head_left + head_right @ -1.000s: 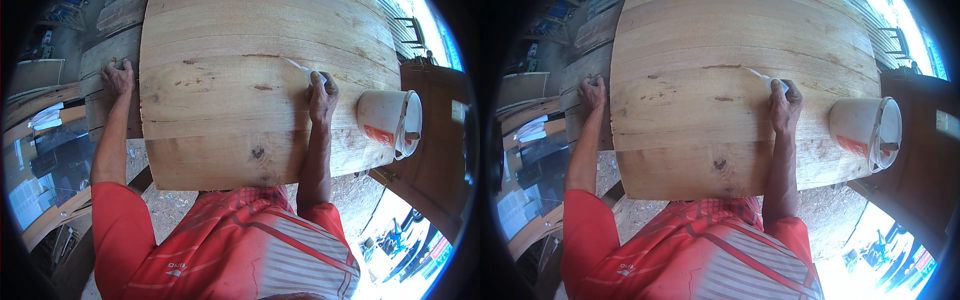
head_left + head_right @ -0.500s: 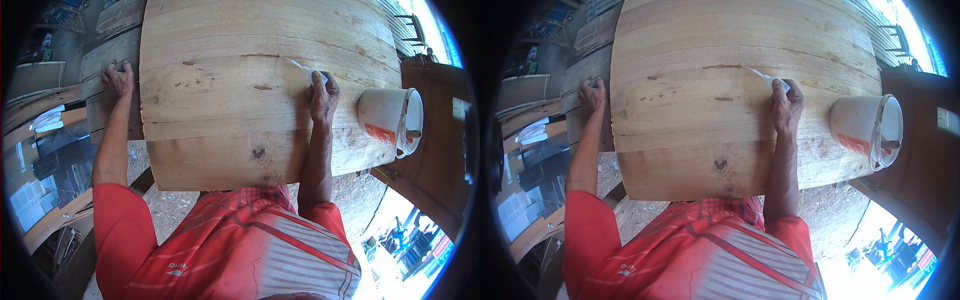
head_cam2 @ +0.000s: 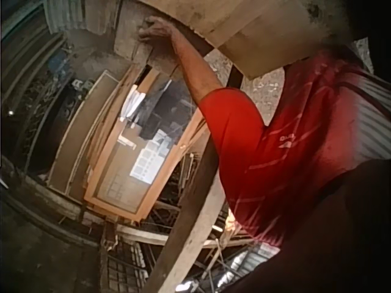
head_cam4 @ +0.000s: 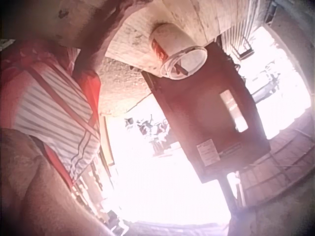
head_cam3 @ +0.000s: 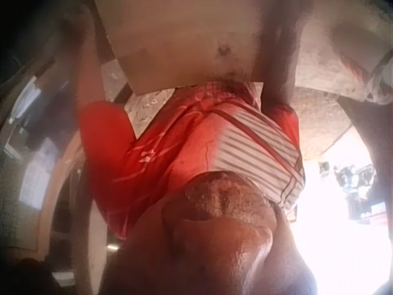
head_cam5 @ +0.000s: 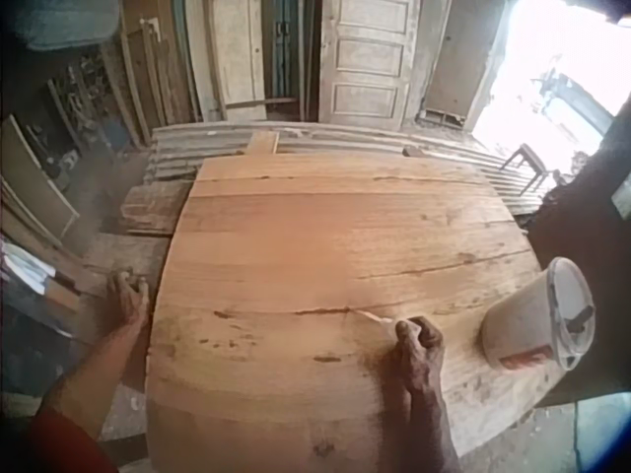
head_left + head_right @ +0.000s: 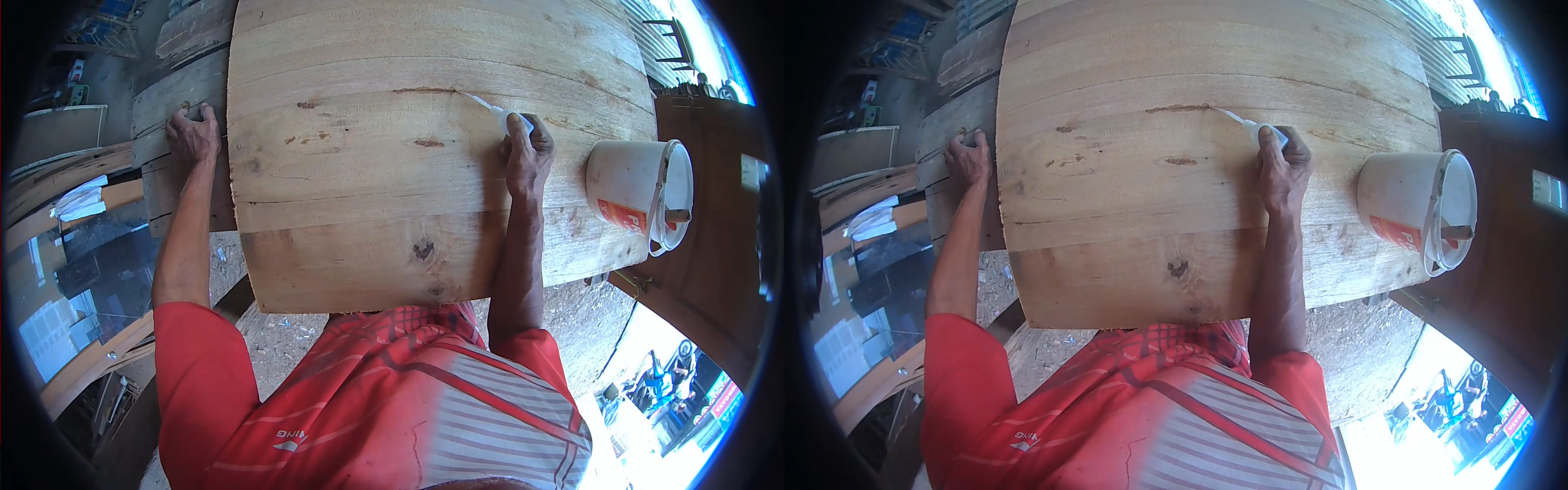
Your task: The person applies glue from a bottle onto the surface of a wooden board, spreading it along a crack.
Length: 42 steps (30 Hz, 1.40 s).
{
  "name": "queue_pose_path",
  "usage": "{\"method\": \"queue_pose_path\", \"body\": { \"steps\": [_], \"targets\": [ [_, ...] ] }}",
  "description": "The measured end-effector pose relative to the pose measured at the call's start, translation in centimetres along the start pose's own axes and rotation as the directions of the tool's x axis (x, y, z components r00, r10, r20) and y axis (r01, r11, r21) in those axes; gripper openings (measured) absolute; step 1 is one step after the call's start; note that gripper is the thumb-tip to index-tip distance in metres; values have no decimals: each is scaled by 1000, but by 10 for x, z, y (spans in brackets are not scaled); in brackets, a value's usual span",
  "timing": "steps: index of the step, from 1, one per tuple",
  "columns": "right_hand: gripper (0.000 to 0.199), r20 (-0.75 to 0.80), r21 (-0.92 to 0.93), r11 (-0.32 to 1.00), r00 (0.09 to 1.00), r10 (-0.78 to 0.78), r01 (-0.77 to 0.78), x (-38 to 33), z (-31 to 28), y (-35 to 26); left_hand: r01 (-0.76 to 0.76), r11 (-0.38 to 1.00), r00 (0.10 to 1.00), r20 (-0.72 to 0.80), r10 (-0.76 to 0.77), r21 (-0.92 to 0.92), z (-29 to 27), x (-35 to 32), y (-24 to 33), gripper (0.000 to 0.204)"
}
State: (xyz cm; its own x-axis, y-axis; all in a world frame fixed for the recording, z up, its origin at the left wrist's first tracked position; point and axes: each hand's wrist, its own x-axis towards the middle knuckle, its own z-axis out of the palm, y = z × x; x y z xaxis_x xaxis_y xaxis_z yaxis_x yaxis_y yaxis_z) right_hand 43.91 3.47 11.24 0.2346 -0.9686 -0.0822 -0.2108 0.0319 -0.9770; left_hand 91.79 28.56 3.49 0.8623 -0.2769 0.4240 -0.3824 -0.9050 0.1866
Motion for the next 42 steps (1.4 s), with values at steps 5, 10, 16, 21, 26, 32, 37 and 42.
{"method": "queue_pose_path", "body": {
  "steps": [5, 10, 16, 21, 26, 32, 37, 42],
  "targets": [
    [24, -30, 22, 1000, 999, 13, -13, -1, -1, -2, 11, 1000, 1000, 14, -12, 21, -2, 0, 2, 59],
    [24, -85, 15, 1000, 996, -14, 16, 0, -8, 2, 6, 999, 1000, -1, -6, 33, -2, -1, 1, 59],
    [23, -41, 40, 999, 999, 30, -28, 1, -7, 2, -10, 1000, 1000, -16, 10, 20, -2, -1, 2, 58],
    [23, -44, 18, 1000, 999, 17, -16, 0, -9, 2, -8, 1000, 1000, -20, 8, 25, -2, -1, 2, 57],
    [23, -48, 16, 1000, 999, 21, -20, 0, -8, 0, -23, 1000, 999, -25, 23, 5, -1, -1, 2, 56],
    [25, -52, 7, 1000, 998, 23, -23, 0, -7, -1, -52, 998, 997, -47, 53, 25, 2, 1, -3, 56],
    [22, -47, 20, 998, 998, 53, -52, -1, -8, -6, -58, 998, 997, -42, 60, 35, 3, 0, -1, 56],
    [23, -76, 14, 1000, 997, 21, -20, 0, -12, 0, -106, 994, 991, -76, 109, 40, 5, 1, -6, 55]
  ]
}}
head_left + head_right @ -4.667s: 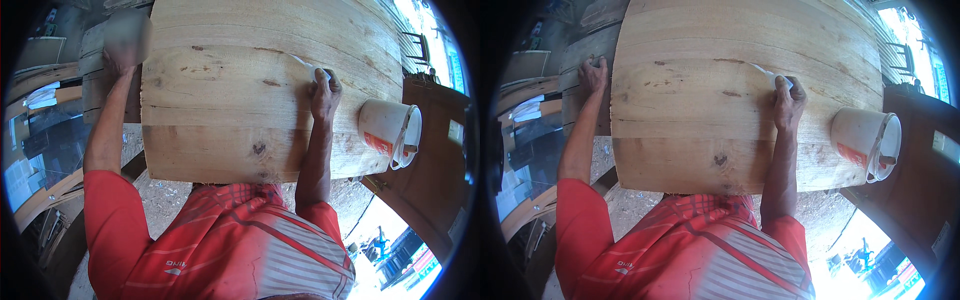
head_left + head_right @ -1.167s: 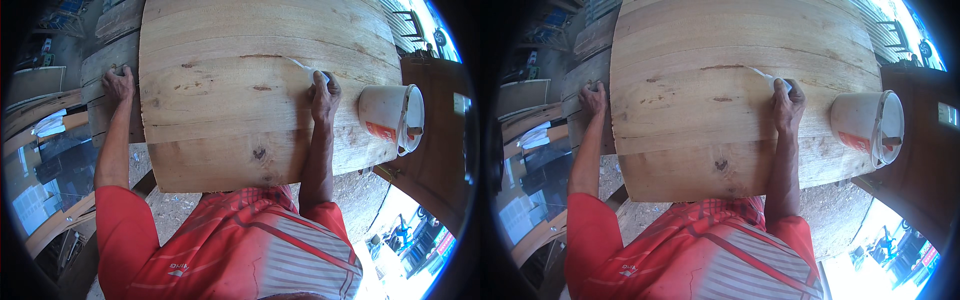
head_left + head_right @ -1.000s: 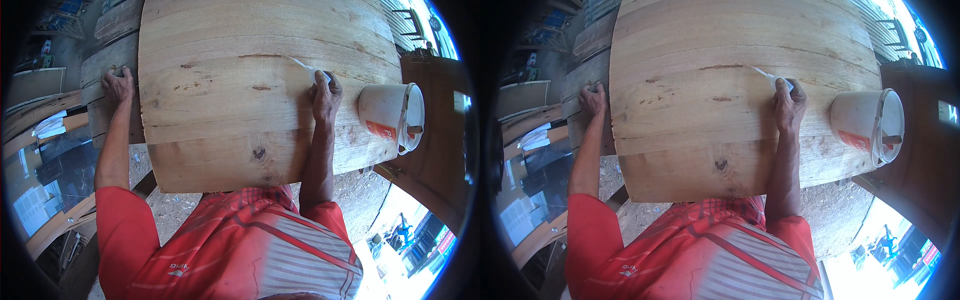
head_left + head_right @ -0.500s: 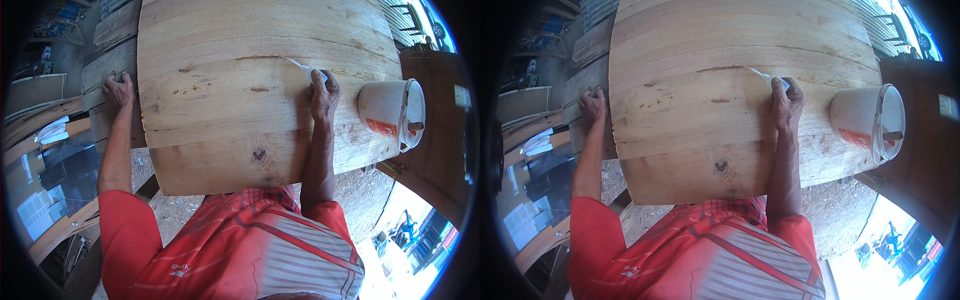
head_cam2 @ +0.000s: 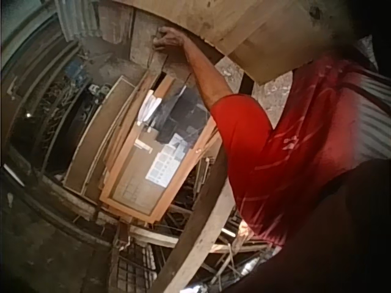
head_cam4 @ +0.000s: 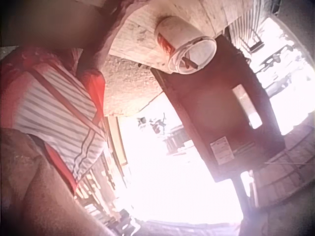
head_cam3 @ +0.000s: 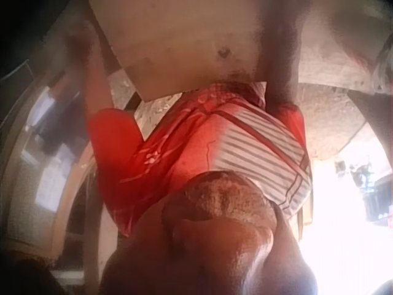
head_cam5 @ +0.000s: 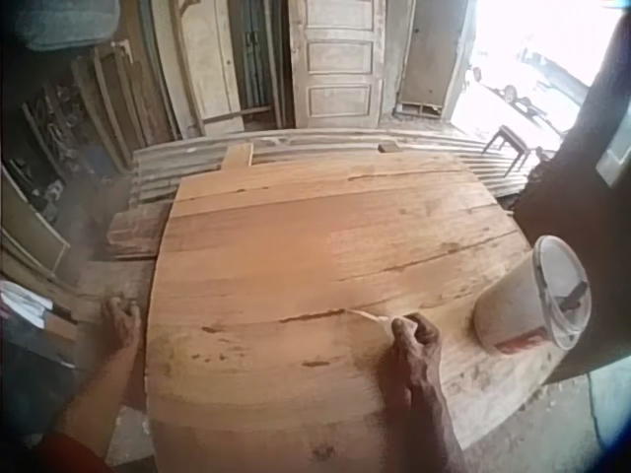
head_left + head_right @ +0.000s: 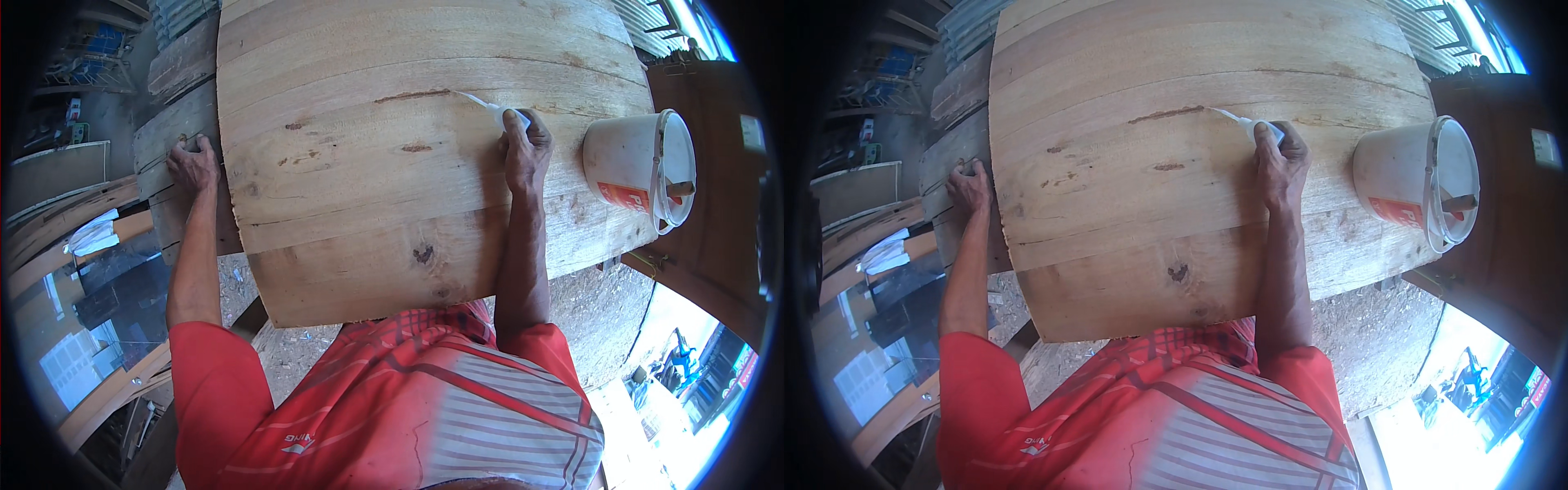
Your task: The person applies glue from a bottle onto the surface of a wooden board, spreading it along a crack.
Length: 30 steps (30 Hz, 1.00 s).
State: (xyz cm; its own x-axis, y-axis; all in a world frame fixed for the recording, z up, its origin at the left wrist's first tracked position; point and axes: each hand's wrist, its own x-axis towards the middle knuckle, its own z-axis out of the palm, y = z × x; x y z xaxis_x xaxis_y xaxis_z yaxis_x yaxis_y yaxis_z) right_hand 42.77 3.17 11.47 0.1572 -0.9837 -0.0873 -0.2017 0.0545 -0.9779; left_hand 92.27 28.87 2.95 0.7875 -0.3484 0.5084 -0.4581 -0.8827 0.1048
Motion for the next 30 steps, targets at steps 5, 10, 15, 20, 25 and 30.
{"method": "queue_pose_path", "body": {
  "steps": [5, 10, 15, 20, 25, 30],
  "targets": [
    [23, 17, 17, 1000, 1000, 5, -6, -1, 1, -2, -6, 1000, 1000, 1, 6, 18, 2, 0, -3, 54],
    [25, -11, 1, 1000, 1000, -15, 15, 1, -1, 4, 14, 1000, 1000, 14, -14, 4, -2, 0, 4, 54],
    [26, -16, 19, 1000, 1000, 3, -2, 0, -2, 3, 12, 1000, 1000, 10, -12, 11, -2, 0, 1, 53],
    [24, 3, 28, 999, 999, 35, -36, -1, -2, -3, 6, 1000, 999, 32, -7, 23, 0, 1, -1, 53],
    [25, 11, 21, 1000, 1000, 11, -11, 0, -2, -1, 25, 1000, 999, 38, -25, 7, -1, 0, 0, 54],
    [24, -6, 25, 999, 1000, 25, -25, -1, -3, -2, 48, 999, 998, 43, -49, 8, -2, -1, 4, 55]
  ]
}}
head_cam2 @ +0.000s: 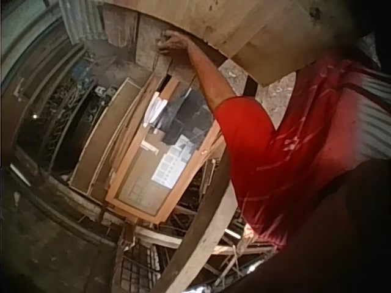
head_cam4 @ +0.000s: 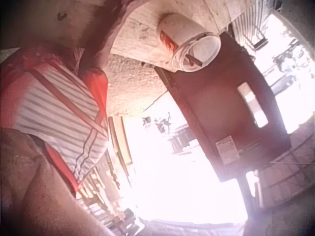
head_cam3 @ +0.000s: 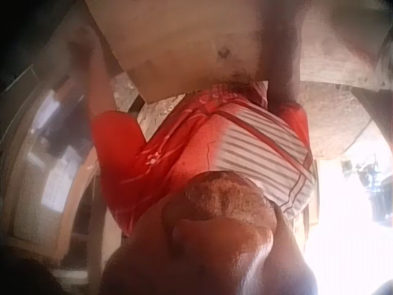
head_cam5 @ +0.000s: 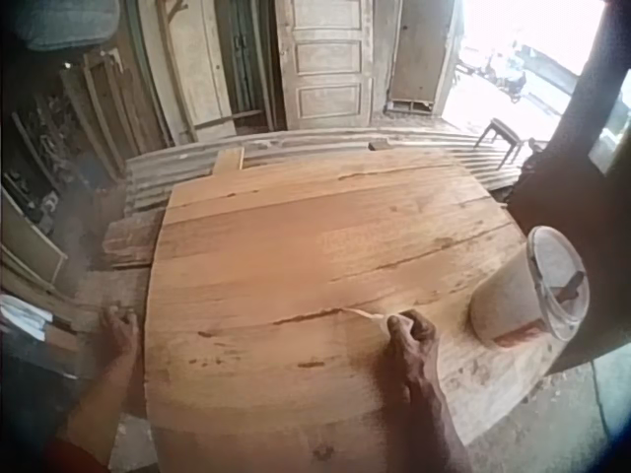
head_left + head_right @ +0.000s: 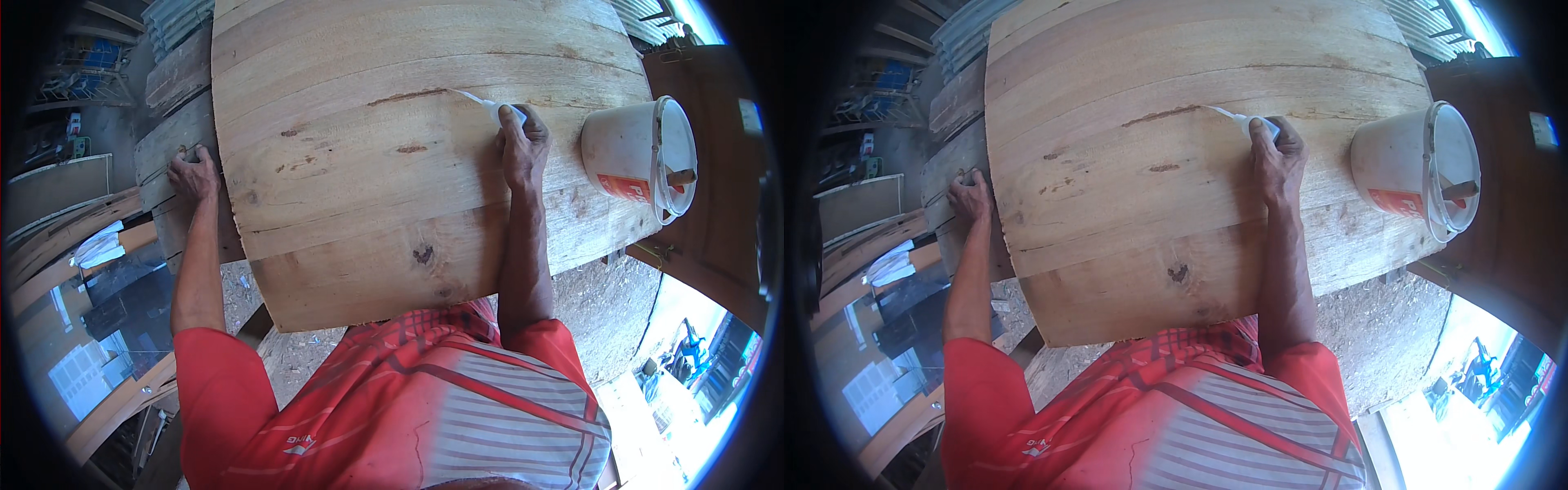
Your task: The person applies glue from a bottle onto the surface of a wooden board, spreading it along a crack.
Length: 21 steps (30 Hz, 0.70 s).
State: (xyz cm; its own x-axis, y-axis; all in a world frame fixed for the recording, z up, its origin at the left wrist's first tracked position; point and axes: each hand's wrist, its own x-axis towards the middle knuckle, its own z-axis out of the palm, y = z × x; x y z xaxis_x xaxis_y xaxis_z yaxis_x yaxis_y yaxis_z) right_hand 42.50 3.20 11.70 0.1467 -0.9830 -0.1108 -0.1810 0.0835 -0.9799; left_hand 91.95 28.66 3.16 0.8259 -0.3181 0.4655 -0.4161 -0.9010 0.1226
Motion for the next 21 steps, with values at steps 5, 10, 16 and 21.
{"method": "queue_pose_path", "body": {
  "steps": [5, 10, 16, 21],
  "targets": [
    [23, -36, -18, 1000, 999, -20, 19, 1, 0, 6, -31, 999, 999, -5, 31, 7, 5, 4, -8, 55],
    [23, -29, -7, 1000, 1000, -3, 3, 1, 0, 6, -43, 999, 999, -2, 43, 21, 6, 3, -9, 54],
    [24, -18, -9, 1000, 1000, -18, 18, 2, -2, 6, -13, 1000, 1000, 10, 13, 13, 1, 3, -1, 57],
    [24, -19, -13, 999, 999, -32, 31, 3, 0, 7, 15, 1000, 999, 37, -14, -6, -6, -2, 2, 59]
  ]
}}
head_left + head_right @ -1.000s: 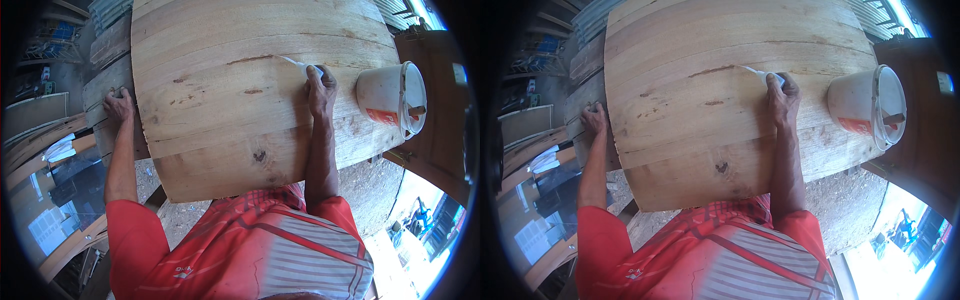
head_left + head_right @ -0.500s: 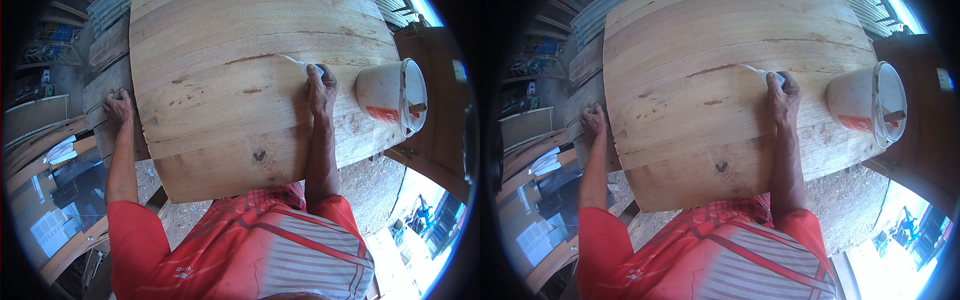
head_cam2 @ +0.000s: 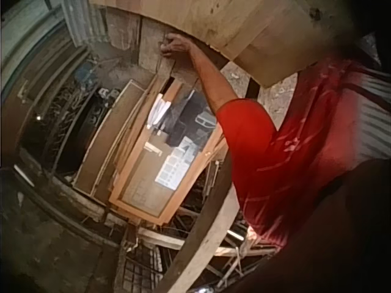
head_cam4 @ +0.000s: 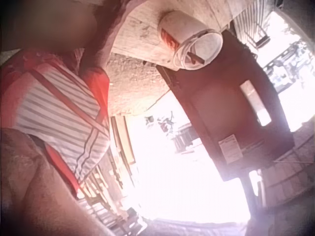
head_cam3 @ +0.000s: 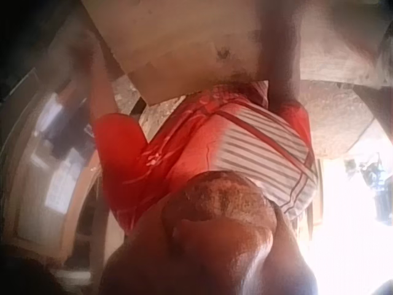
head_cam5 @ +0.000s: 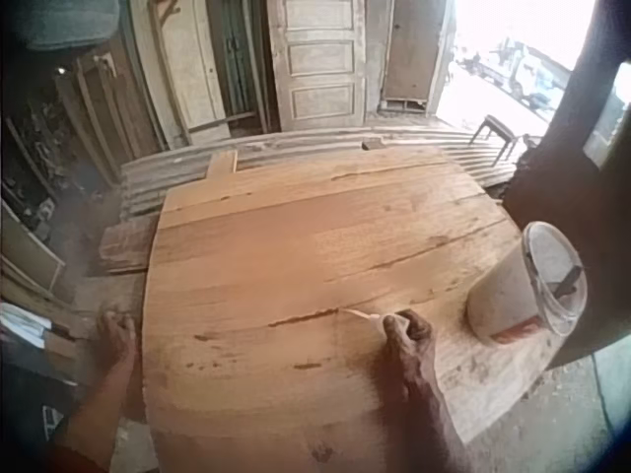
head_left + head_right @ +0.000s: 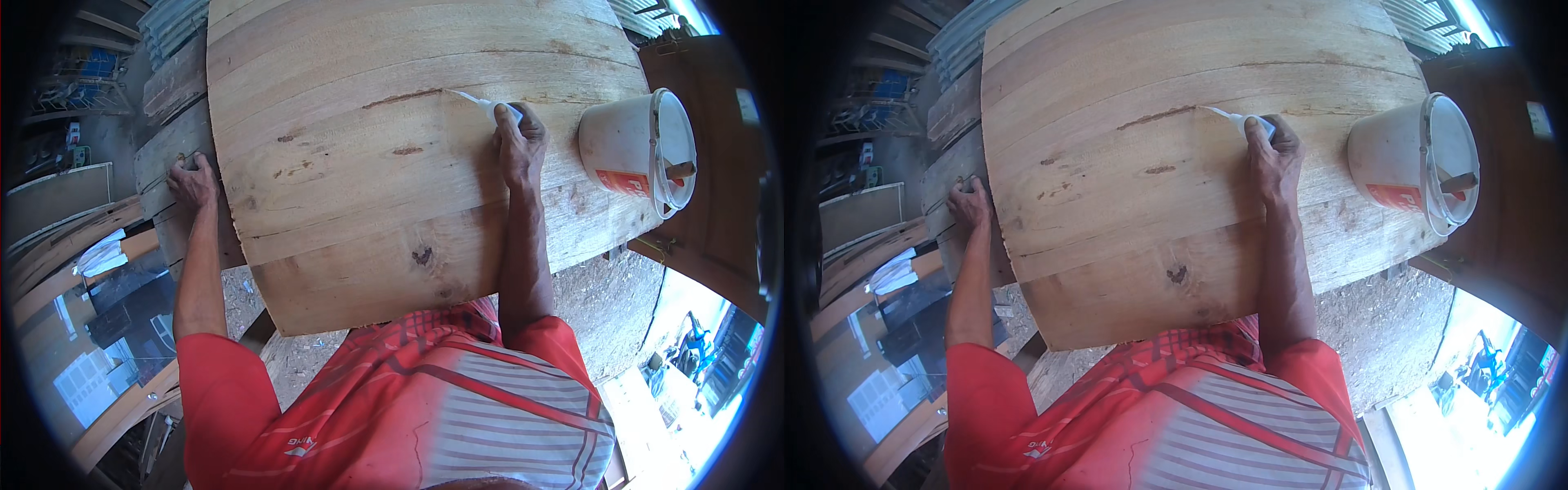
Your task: The person applies glue from a bottle onto the surface of a wooden board, spreading it along a crack.
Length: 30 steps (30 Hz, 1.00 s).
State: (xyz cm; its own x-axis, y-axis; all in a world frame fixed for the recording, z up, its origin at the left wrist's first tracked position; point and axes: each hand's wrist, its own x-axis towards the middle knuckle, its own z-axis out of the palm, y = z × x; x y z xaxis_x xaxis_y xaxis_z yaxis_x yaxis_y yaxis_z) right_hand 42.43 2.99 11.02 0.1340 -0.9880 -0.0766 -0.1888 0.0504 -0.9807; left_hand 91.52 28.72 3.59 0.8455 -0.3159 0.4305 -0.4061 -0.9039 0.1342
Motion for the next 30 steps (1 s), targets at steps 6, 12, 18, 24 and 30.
{"method": "queue_pose_path", "body": {
  "steps": [6, 12, 18, 24, 30],
  "targets": [
    [25, -44, -3, 1000, 999, 20, -20, -1, -4, -2, -25, 999, 1000, -11, 25, 30, 5, 3, -4, 59],
    [25, -41, -10, 999, 999, 32, -32, 0, -5, -1, -53, 998, 998, -29, 54, 17, 5, 4, -5, 57],
    [23, -24, -14, 1000, 1000, 2, -2, 0, -2, -1, -41, 999, 998, -38, 42, 20, 5, 3, -5, 58],
    [23, -19, -24, 1000, 1000, -16, 15, 2, -2, 3, -25, 999, 999, -19, 26, 21, 5, 4, -4, 58],
    [23, -34, -2, 1000, 999, 24, -24, -1, -3, -4, -17, 1000, 1000, 7, 16, 14, 3, 2, -2, 59]
  ]
}}
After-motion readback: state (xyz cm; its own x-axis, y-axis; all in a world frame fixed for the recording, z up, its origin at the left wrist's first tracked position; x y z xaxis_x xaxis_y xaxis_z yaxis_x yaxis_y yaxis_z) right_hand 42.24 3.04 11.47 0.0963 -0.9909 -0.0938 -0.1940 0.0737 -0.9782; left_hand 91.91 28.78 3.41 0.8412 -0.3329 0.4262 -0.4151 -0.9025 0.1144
